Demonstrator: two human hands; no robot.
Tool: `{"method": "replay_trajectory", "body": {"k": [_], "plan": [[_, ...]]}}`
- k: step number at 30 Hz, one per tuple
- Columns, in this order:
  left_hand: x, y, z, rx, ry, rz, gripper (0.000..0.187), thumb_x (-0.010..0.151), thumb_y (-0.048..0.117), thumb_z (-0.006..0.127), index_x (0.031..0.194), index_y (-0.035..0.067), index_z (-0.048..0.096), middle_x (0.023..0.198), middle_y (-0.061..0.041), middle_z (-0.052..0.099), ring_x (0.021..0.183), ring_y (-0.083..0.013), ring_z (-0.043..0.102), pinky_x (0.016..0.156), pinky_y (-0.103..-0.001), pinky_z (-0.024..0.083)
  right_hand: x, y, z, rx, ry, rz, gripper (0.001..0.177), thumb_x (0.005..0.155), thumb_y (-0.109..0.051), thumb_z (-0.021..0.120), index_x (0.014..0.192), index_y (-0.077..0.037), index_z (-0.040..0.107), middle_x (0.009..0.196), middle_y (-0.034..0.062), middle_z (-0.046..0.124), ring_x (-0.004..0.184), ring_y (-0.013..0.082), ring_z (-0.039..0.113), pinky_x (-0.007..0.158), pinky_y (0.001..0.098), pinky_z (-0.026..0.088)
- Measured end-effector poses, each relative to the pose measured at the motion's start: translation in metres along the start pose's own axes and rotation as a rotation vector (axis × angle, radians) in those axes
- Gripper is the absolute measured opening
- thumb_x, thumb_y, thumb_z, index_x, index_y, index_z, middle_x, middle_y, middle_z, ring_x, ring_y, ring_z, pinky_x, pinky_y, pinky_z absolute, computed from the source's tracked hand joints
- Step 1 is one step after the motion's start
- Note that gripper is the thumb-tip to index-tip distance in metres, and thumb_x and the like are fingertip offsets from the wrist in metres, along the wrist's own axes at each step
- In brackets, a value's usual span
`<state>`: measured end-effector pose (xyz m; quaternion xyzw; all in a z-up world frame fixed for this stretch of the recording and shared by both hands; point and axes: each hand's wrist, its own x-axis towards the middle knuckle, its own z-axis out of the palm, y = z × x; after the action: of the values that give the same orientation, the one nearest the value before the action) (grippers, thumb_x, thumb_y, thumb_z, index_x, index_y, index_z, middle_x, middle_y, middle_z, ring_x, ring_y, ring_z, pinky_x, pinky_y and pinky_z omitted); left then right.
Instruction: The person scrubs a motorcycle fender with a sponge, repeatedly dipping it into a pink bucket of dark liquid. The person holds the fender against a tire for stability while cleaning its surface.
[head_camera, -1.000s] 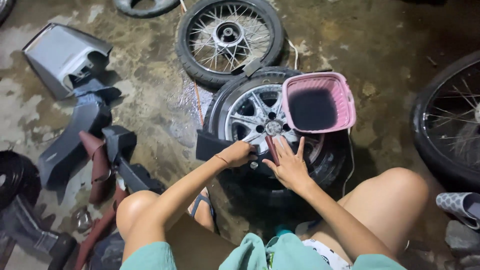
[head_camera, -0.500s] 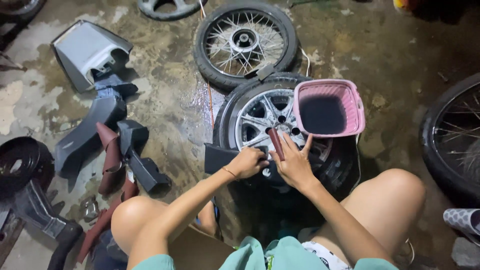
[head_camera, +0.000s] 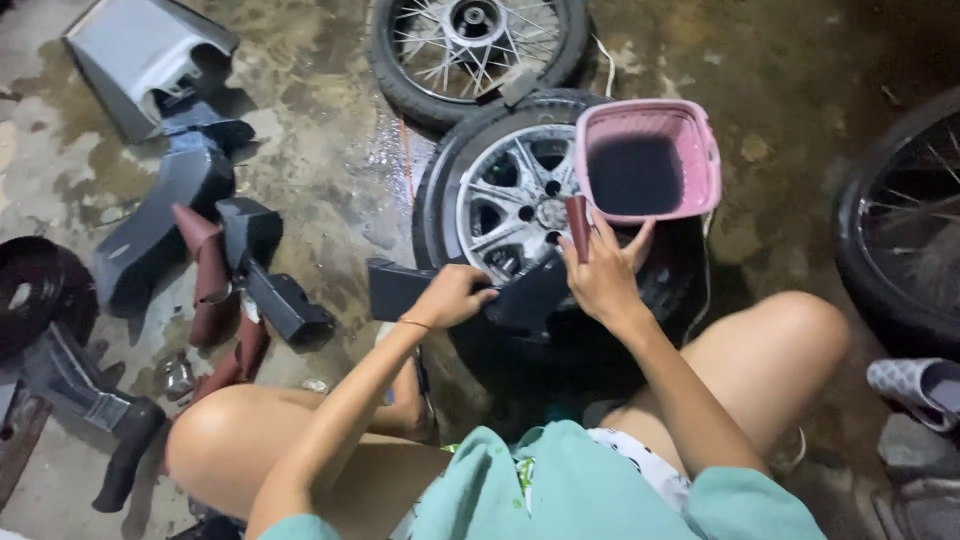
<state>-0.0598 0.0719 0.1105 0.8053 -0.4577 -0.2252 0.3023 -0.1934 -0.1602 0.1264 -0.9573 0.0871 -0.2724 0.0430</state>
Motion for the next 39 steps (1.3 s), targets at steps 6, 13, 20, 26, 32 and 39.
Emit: {"method": "replay_trajectory", "body": {"k": [6,13,20,26,32,39], "plan": [[-0.03,-0.003,-0.011,-0.106,0.154,-0.205,0.028,0.092,0.029,0.073,0.104,0.004,0.077,0.098,-0.019,0.076,0.1,-0.0389,0.071,0.088,-0.047,0.055,0.02,-0.003,-0.024,0.054,0.021,0.063,0.042,0.115,-0.034,0.044,0.119,-0.001,0.071,0.118,0.013,0.075,0.138,0.025,0.057,0.11,0.0815,-0.002],[-0.004,-0.013,0.04,-0.23,0.404,-0.409,0.033,0.096,0.042,0.068,0.11,0.013,0.078,0.096,-0.012,0.078,0.098,-0.0325,0.073,0.085,-0.042,0.057,0.022,-0.016,-0.025,0.062,-0.006,0.086,0.046,0.117,-0.037,0.042,0.12,-0.001,0.07,0.12,0.0139,0.075,0.138,0.0243,0.057,0.113,0.0771,-0.006],[0.03,-0.021,0.08,-0.244,0.559,-0.438,0.037,0.1,0.036,0.063,0.108,0.003,0.075,0.096,-0.023,0.076,0.098,-0.0429,0.071,0.086,-0.051,0.055,0.014,-0.019,-0.028,0.078,-0.044,0.112,0.039,0.11,-0.027,0.045,0.133,0.001,0.06,0.14,0.02,0.062,0.139,0.0305,0.05,0.106,0.084,0.002],[0.03,-0.016,0.096,-0.185,0.531,-0.597,0.028,0.094,0.035,0.061,0.102,0.011,0.075,0.092,-0.017,0.077,0.097,-0.0399,0.072,0.086,-0.05,0.055,-0.009,-0.022,-0.011,0.032,-0.104,0.152,0.04,0.11,-0.03,0.042,0.131,-0.002,0.063,0.139,0.0188,0.063,0.139,0.029,0.051,0.109,0.0822,0.001],[0.04,-0.012,0.108,0.1,0.68,-0.502,0.034,0.102,0.04,0.051,0.099,0.012,0.07,0.084,-0.013,0.075,0.084,-0.0339,0.075,0.079,-0.045,0.055,-0.026,-0.022,0.017,0.051,-0.184,0.203,0.044,0.109,-0.035,0.042,0.13,-0.004,0.063,0.136,0.0169,0.065,0.136,0.0284,0.054,0.112,0.08,-0.002],[0.033,-0.011,0.113,0.387,0.745,-0.381,0.034,0.107,0.039,0.048,0.097,0.015,0.069,0.066,-0.012,0.072,0.062,-0.0332,0.073,0.062,-0.043,0.058,0.008,-0.017,0.002,0.235,0.024,0.342,0.037,0.105,-0.027,0.053,0.126,0.002,0.063,0.13,0.0225,0.066,0.129,0.0285,0.059,0.119,0.0649,0.005]]}}
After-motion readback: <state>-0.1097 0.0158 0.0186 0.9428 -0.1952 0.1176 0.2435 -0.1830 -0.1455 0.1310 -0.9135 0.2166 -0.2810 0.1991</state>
